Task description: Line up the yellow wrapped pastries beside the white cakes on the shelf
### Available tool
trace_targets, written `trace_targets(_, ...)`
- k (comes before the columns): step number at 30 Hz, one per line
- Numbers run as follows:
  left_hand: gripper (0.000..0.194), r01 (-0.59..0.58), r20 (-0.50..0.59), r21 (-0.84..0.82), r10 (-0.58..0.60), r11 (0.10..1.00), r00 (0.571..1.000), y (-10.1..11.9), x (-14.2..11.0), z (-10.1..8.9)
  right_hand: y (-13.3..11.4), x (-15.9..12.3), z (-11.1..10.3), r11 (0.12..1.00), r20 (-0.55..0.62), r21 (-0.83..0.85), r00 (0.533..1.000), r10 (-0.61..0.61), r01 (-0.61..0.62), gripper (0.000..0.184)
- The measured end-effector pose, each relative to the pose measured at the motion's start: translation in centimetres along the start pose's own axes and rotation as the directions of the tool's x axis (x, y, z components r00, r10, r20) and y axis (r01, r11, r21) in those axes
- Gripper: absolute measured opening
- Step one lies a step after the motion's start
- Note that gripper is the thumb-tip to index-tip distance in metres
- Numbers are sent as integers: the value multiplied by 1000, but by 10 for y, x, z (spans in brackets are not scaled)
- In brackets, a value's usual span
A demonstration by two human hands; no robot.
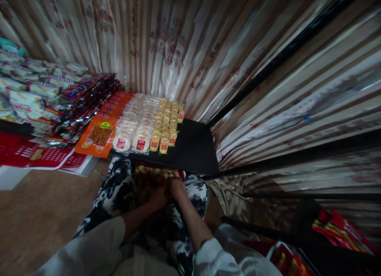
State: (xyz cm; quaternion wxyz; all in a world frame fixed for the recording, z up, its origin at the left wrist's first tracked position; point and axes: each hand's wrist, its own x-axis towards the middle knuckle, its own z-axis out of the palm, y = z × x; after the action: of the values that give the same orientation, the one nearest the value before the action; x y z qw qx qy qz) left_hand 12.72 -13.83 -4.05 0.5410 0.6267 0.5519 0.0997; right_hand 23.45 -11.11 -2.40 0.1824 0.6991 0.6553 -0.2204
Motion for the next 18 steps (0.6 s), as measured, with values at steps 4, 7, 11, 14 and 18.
trace_targets(4,27,47,-37,-61,-49,997,998,-10,3,-2,4,-9,-1,993,-148,91,987,-59,72,33)
trace_targets(7,38,76,-88,-193,-94,978,992,-13,4,-8,10,-14,-4,952,-267,252,958,-104,174,37)
trace_targets(11,43,89,-67,-478,-137,874,988,-9,7,-14,14,-18,-8,783,-446,486,881,-159,388,46)
trace_targets(14,39,135,43,-697,-146,704,988,-3,6,-14,16,-22,-12,566,-509,677,855,-100,470,46)
trace_targets(18,48,84,72,-796,-43,600,996,8,-2,-18,20,-28,-24,200,-426,881,903,-60,429,46)
